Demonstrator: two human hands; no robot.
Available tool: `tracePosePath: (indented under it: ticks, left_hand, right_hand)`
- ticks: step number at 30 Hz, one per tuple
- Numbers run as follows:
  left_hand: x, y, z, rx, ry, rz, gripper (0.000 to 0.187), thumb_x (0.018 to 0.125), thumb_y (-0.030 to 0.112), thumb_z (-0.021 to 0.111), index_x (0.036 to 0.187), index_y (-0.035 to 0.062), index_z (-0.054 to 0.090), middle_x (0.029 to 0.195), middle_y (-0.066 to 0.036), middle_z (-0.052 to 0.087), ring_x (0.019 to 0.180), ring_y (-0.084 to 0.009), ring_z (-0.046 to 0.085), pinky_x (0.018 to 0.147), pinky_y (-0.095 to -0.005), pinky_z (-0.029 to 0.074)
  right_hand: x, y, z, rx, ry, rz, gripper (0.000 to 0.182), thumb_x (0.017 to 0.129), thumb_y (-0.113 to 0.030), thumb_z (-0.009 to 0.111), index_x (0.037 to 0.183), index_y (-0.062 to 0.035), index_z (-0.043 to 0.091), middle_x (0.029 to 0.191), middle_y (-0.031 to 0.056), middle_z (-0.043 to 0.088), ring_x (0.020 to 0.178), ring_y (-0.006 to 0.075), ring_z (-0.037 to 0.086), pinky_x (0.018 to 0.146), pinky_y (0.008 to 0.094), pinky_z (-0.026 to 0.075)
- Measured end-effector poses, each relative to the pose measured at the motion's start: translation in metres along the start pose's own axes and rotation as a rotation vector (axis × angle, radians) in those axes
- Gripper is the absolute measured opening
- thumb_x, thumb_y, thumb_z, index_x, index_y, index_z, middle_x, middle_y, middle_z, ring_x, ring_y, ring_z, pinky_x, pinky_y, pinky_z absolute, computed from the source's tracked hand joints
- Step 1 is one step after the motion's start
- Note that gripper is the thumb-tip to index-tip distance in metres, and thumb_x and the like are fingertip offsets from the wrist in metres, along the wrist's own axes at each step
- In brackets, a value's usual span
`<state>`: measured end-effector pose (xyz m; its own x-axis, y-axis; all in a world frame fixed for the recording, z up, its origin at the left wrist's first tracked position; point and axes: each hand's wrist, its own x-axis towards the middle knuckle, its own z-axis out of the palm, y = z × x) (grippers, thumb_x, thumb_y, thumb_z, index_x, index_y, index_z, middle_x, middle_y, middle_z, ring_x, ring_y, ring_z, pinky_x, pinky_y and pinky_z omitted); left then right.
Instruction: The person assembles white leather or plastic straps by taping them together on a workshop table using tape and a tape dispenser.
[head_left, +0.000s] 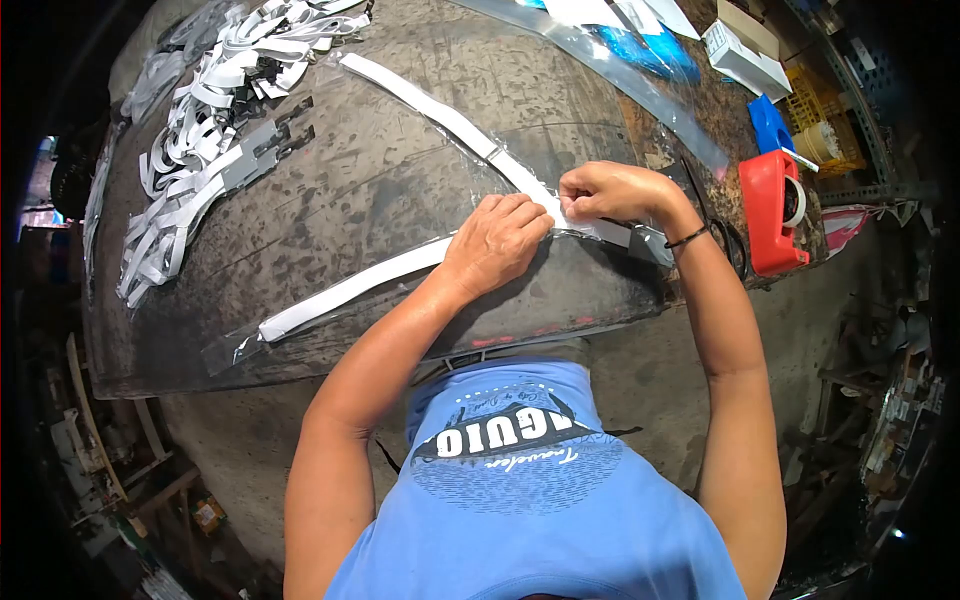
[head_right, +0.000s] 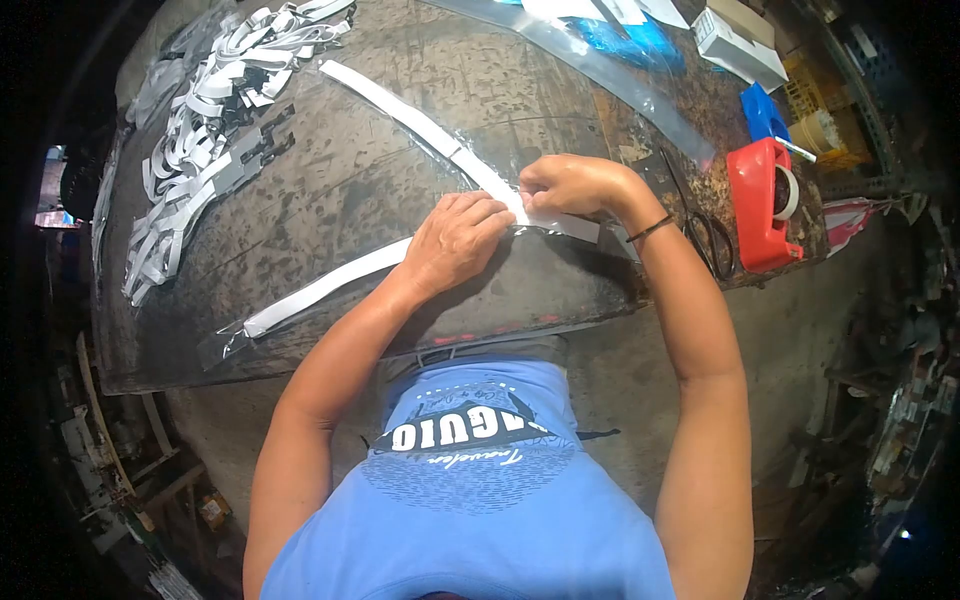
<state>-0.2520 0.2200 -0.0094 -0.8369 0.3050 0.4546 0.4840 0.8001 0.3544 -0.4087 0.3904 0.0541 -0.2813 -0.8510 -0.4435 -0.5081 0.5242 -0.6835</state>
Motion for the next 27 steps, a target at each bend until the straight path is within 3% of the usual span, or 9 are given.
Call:
tracePosePath:
  ticks: [21, 27]
  left_hand:
    - [0.000, 0.000, 0.002, 0.000, 0.055, 0.009, 0.024, 0.077, 0.003, 0.064, 0.100, 0.0066, 0.067, 0.102, -0.005, 0.066, 0.103, -0.0231, 0.061, 0.085, -0.0365, 0.047]
    - [0.001, -0.001, 0.003, 0.008, 0.089, 0.032, 0.027, 0.074, 0.004, 0.065, 0.101, 0.0064, 0.064, 0.098, -0.004, 0.063, 0.101, -0.0219, 0.060, 0.083, -0.0362, 0.045]
  right_hand:
    - [0.011, -0.008, 0.004, -0.153, -0.034, 0.061, 0.014, 0.079, -0.015, 0.063, 0.083, -0.0014, 0.063, 0.072, 0.0095, 0.065, 0.068, 0.0197, 0.061, 0.062, 0.0344, 0.047]
    - [0.010, -0.009, 0.012, -0.232, 0.039, 0.051, 0.018, 0.077, -0.017, 0.065, 0.085, -0.0002, 0.065, 0.078, 0.0166, 0.067, 0.073, 0.0298, 0.065, 0.066, 0.0389, 0.049]
